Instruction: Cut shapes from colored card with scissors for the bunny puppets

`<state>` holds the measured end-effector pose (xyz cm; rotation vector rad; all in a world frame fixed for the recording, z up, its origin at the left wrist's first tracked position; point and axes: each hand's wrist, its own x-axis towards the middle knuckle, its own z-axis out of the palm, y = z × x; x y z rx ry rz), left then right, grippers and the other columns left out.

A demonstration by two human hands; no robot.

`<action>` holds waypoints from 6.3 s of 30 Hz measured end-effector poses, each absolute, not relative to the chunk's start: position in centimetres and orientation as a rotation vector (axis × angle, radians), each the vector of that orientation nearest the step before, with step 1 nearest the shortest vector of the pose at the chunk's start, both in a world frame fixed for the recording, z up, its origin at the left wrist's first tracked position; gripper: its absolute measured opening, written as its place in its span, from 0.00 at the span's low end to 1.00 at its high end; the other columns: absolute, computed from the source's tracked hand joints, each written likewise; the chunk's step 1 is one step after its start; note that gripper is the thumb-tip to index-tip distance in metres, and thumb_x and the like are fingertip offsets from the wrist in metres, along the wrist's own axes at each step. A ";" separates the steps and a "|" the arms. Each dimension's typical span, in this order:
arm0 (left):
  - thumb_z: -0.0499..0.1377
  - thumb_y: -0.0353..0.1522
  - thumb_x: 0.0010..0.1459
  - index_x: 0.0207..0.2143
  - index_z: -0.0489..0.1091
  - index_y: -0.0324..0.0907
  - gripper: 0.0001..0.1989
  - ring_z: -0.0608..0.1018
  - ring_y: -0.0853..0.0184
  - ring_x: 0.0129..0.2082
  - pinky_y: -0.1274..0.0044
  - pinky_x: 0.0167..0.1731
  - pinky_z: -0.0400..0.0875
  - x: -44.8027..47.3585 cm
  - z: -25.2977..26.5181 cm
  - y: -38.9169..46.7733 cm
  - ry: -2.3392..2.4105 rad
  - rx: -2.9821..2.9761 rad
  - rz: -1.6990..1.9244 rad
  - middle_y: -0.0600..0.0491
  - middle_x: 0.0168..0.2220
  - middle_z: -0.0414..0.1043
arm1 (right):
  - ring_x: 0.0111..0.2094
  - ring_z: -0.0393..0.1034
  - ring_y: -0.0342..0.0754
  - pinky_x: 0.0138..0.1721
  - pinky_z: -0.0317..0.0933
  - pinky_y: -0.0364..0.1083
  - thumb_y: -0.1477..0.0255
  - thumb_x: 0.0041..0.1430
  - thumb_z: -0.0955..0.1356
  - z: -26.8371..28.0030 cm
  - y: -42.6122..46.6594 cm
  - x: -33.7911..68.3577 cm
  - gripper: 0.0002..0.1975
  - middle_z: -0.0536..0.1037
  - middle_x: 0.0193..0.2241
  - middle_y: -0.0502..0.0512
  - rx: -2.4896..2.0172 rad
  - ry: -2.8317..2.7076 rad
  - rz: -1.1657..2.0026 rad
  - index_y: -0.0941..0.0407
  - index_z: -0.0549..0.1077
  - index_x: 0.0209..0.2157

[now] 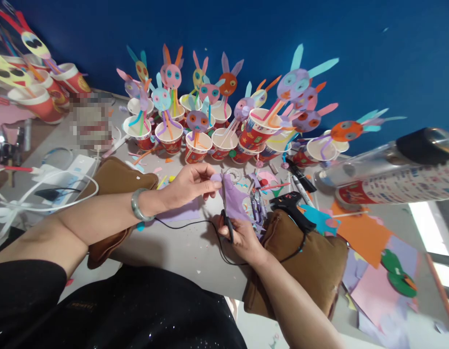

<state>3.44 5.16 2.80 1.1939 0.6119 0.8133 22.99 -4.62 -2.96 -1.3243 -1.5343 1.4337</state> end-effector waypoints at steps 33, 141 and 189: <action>0.62 0.29 0.53 0.26 0.64 0.38 0.08 0.71 0.78 0.20 0.83 0.23 0.66 3.5 2.4 5.4 0.611 1.204 0.828 0.58 0.21 0.69 | 0.23 0.57 0.44 0.25 0.52 0.45 0.34 0.47 0.64 -2.5 -4.1 23.2 0.36 0.64 0.19 0.50 -1.364 -1.687 1.335 0.56 0.64 0.19; 0.63 0.29 0.53 0.26 0.65 0.37 0.09 0.75 0.76 0.24 0.81 0.28 0.71 3.3 2.5 5.1 0.577 1.178 0.724 0.56 0.23 0.71 | 0.23 0.57 0.44 0.26 0.53 0.46 0.38 0.49 0.67 -1.8 -3.9 22.9 0.33 0.66 0.20 0.50 -1.375 -1.636 1.284 0.55 0.64 0.20; 0.61 0.28 0.51 0.25 0.66 0.37 0.06 0.72 0.77 0.23 0.82 0.25 0.67 3.1 2.4 5.5 0.553 1.256 0.786 0.57 0.23 0.69 | 0.23 0.56 0.44 0.26 0.52 0.45 0.37 0.50 0.66 -1.8 -4.0 22.9 0.33 0.63 0.19 0.49 -1.283 -1.645 1.339 0.55 0.62 0.19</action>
